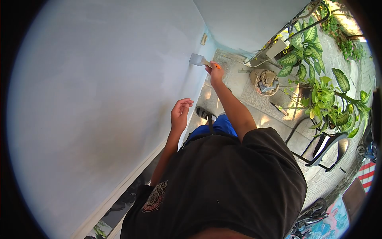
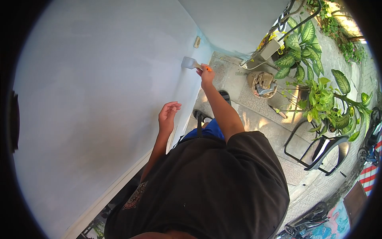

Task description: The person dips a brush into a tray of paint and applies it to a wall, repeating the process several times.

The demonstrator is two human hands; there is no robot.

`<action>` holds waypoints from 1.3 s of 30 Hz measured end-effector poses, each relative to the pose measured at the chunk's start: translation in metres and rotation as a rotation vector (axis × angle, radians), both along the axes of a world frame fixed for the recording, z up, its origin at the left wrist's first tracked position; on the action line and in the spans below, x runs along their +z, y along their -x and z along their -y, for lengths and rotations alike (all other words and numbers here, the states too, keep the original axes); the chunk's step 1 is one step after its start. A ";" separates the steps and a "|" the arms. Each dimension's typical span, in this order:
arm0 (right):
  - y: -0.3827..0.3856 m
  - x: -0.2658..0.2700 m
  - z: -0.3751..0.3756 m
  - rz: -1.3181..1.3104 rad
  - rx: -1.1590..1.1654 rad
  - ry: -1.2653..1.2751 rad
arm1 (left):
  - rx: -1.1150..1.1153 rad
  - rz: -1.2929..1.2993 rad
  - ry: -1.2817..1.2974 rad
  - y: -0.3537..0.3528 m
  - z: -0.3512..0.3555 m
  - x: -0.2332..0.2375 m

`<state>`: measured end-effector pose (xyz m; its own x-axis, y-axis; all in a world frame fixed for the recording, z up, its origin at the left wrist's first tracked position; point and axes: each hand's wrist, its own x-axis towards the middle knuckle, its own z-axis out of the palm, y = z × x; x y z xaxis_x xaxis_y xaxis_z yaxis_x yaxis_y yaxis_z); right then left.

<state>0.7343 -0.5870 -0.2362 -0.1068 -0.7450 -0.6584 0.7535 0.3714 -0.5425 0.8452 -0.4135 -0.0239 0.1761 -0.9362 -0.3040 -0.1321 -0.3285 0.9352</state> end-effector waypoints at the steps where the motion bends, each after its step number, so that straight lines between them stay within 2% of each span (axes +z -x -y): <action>1: -0.007 0.020 0.003 0.014 0.003 0.052 | -0.002 0.001 -0.004 0.000 0.000 0.001; 4: -0.021 0.100 0.002 -0.006 0.028 0.160 | -0.003 -0.009 0.005 -0.002 0.000 -0.004; 7: -0.001 0.184 -0.006 -0.008 0.061 0.280 | 0.024 -0.006 0.025 -0.003 0.001 -0.004; 9: 0.008 0.209 -0.005 0.006 0.085 0.352 | 0.037 -0.019 0.033 -0.003 0.003 -0.002; 11: 0.021 0.215 0.000 0.215 0.052 0.458 | 0.052 -0.029 0.039 -0.003 0.005 -0.001; 13: 0.019 0.195 0.009 0.204 0.076 0.496 | 0.053 -0.031 0.058 -0.004 0.007 -0.001; 16: 0.006 0.133 0.012 0.258 0.109 0.432 | 0.058 -0.021 0.028 -0.004 0.008 0.001; 18: -0.001 0.079 0.008 0.260 0.096 0.236 | 0.058 -0.023 0.034 -0.003 0.008 -0.001; 19: -0.003 0.051 0.005 0.265 0.095 0.237 | 0.058 -0.027 0.035 -0.003 0.007 -0.001; 21: -0.002 0.002 -0.003 0.129 0.036 0.133 | 0.048 -0.010 0.029 -0.002 0.004 -0.001; 25: -0.005 -0.023 -0.006 0.014 0.024 0.011 | 0.022 0.006 0.048 -0.003 0.001 -0.003; 28: -0.016 0.030 0.005 -0.074 0.064 0.075 | 0.039 0.009 0.030 -0.003 -0.001 -0.002; 32: -0.012 0.164 0.002 -0.032 0.066 0.256 | 0.051 0.006 0.030 -0.004 -0.002 -0.005; 34: 0.002 0.214 0.003 -0.010 0.077 0.330 | 0.050 -0.001 0.040 -0.003 0.000 -0.004; 36: 0.012 0.243 0.006 0.120 0.036 0.470 | 0.054 -0.005 0.046 -0.002 0.002 -0.003; 39: 0.012 0.245 0.031 0.269 0.010 0.538 | 0.059 -0.012 0.051 0.000 0.005 -0.003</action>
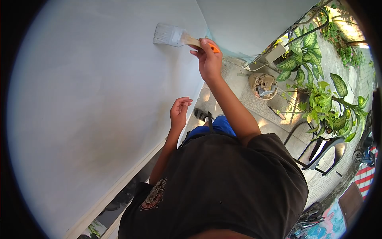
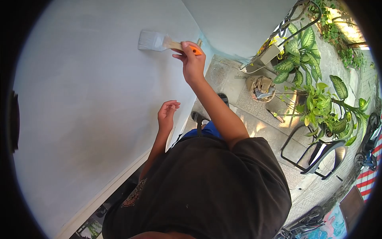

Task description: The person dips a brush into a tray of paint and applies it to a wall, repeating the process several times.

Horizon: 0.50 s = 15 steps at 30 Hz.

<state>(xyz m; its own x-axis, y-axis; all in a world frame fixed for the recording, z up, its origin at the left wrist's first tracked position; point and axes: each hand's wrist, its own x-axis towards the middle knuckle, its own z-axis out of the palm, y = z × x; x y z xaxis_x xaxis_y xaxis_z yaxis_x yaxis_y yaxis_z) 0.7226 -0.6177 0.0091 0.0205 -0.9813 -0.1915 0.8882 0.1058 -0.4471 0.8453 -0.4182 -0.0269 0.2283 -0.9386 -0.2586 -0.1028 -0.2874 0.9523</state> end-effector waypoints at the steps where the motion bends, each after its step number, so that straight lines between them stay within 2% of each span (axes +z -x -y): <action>1: 0.000 -0.011 0.009 0.007 0.034 0.002 | -0.004 -0.001 0.003 0.001 0.001 0.000; 6: -0.002 -0.132 0.017 0.064 0.130 -0.136 | -0.012 0.014 0.002 0.003 0.002 0.002; 8: -0.001 -0.182 0.009 -0.147 0.047 -0.272 | -0.008 0.025 -0.017 0.003 -0.001 0.002; 10: 0.003 -0.232 -0.004 -0.237 0.032 -0.370 | -0.005 0.026 -0.027 0.003 -0.002 0.002; 11: 0.005 -0.237 -0.006 -0.330 0.016 -0.464 | -0.004 0.023 -0.032 0.003 -0.002 0.000; 14: 0.002 -0.245 -0.004 -0.375 -0.028 -0.521 | -0.004 0.013 -0.014 0.003 -0.002 -0.003; 15: 0.000 -0.226 -0.001 -0.374 -0.027 -0.521 | -0.003 0.015 -0.014 0.004 -0.001 -0.001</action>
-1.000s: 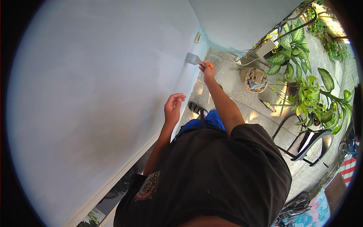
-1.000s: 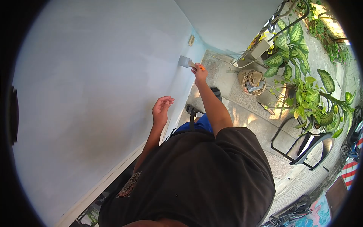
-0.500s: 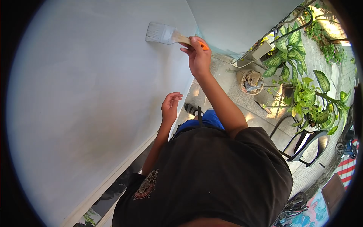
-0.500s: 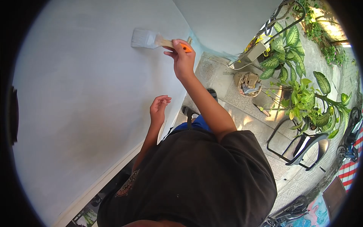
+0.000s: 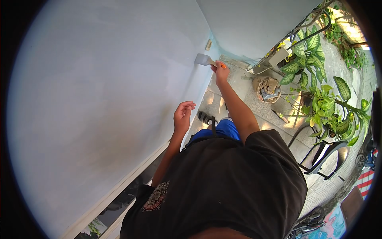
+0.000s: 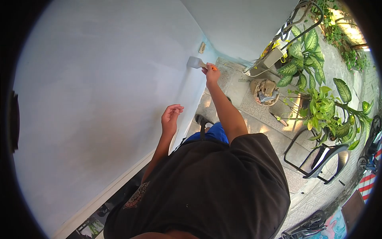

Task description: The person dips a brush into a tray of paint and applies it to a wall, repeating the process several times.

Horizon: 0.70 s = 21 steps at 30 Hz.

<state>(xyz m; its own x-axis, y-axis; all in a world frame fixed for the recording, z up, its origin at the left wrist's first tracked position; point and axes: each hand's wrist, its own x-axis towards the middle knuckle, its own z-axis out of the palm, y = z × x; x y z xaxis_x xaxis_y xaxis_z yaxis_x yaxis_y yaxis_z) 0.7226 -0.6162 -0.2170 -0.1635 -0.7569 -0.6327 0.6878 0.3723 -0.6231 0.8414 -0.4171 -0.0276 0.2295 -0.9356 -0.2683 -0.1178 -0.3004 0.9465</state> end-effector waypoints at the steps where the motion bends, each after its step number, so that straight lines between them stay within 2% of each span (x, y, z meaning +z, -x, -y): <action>1: -0.005 0.020 0.009 0.042 -0.002 0.075 | -0.001 0.006 -0.001 0.001 0.002 0.001; 7: 0.007 0.204 0.024 0.117 0.032 0.382 | -0.007 0.006 0.015 0.002 0.005 0.000; 9: 0.018 0.244 0.026 0.134 0.063 0.476 | -0.006 -0.001 0.029 0.003 0.005 0.000; 11: 0.025 0.261 0.030 0.383 0.055 0.631 | 0.005 0.010 0.018 0.004 0.006 0.001; 14: 0.016 0.242 0.049 0.298 0.111 0.666 | 0.005 0.000 0.025 0.004 0.007 -0.001; 15: 0.012 0.221 0.055 0.299 0.110 0.664 | 0.005 0.002 0.022 0.004 0.006 -0.001; 17: 0.002 0.155 0.060 0.418 0.093 0.462 | 0.013 -0.009 0.026 0.004 0.006 -0.002; 18: 0.001 0.128 0.057 0.420 0.094 0.463 | 0.015 -0.007 0.027 0.004 0.005 -0.001; 21: 0.005 0.048 0.044 0.296 0.053 0.256 | 0.014 0.031 0.007 0.004 0.003 0.000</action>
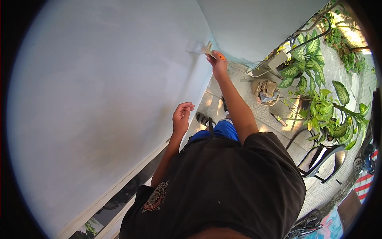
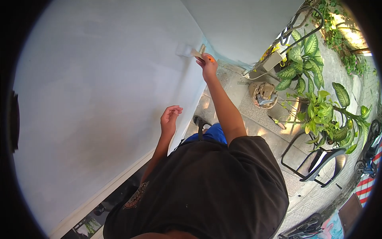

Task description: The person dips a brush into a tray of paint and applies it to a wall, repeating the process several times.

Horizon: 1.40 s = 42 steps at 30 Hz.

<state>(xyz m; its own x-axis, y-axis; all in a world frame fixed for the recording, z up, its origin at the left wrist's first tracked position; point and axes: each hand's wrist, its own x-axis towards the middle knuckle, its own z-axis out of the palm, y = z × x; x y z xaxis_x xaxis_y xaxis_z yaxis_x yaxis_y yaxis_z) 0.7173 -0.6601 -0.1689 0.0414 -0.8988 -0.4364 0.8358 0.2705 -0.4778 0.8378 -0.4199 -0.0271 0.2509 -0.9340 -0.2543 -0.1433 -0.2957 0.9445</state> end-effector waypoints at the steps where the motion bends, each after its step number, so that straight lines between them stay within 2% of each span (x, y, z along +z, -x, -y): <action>1: 0.002 -0.024 -0.007 -0.071 -0.010 -0.037 | 0.004 -0.003 -0.008 0.000 -0.001 0.000; 2: 0.004 -0.045 -0.015 -0.068 -0.010 -0.040 | 0.005 -0.007 -0.015 0.001 -0.002 0.000; 4: 0.006 -0.075 -0.025 -0.242 -0.026 -0.213 | 0.000 -0.002 -0.026 0.001 -0.004 -0.001; 8: 0.000 -0.079 -0.027 -0.283 -0.034 -0.279 | -0.001 0.000 -0.016 0.004 -0.003 -0.001; 10: -0.006 -0.043 -0.016 -0.205 -0.024 -0.105 | -0.003 -0.004 -0.017 0.005 -0.003 -0.003; 15: 0.012 0.083 -0.010 -0.215 0.051 0.034 | 0.006 -0.006 -0.020 0.007 -0.004 -0.002; 17: 0.024 0.127 -0.012 -0.022 0.033 0.187 | 0.010 -0.010 -0.034 0.007 -0.005 -0.003; 18: 0.028 0.141 -0.009 -0.025 0.038 0.183 | 0.014 -0.014 -0.038 0.008 -0.006 -0.004; 20: 0.030 0.158 -0.001 0.154 0.065 0.332 | 0.000 -0.028 0.002 0.008 -0.004 -0.006; 23: 0.017 0.135 0.021 0.139 0.111 0.320 | 0.001 -0.027 0.002 0.009 -0.002 -0.005; 24: 0.013 0.117 0.025 0.139 0.112 0.322 | 0.001 -0.027 0.005 0.009 -0.003 -0.005; 26: 0.008 0.064 0.024 0.161 0.117 0.135 | 0.008 -0.016 0.023 0.008 -0.003 -0.006; 27: 0.008 0.043 0.020 0.164 0.119 0.141 | 0.010 -0.013 0.029 0.008 -0.003 -0.005; 31: 0.013 -0.041 -0.001 -0.029 0.058 -0.071 | 0.030 0.015 -0.009 0.006 -0.009 -0.003; 33: 0.011 -0.059 -0.005 -0.103 0.037 -0.143 | 0.032 0.022 -0.012 0.007 -0.010 -0.002; 34: 0.010 -0.063 -0.005 -0.227 0.011 -0.199 | 0.040 0.022 -0.010 0.007 -0.010 -0.001; 35: 0.010 -0.059 -0.005 -0.350 -0.016 -0.254 | 0.048 0.023 -0.008 0.008 -0.010 -0.001; 38: -0.002 -0.039 0.003 -0.400 -0.002 -0.224 | 0.028 0.003 -0.004 0.009 -0.009 -0.002; 42: -0.012 0.070 0.011 -0.372 -0.038 -0.043 | 0.023 -0.025 0.035 0.010 -0.008 -0.006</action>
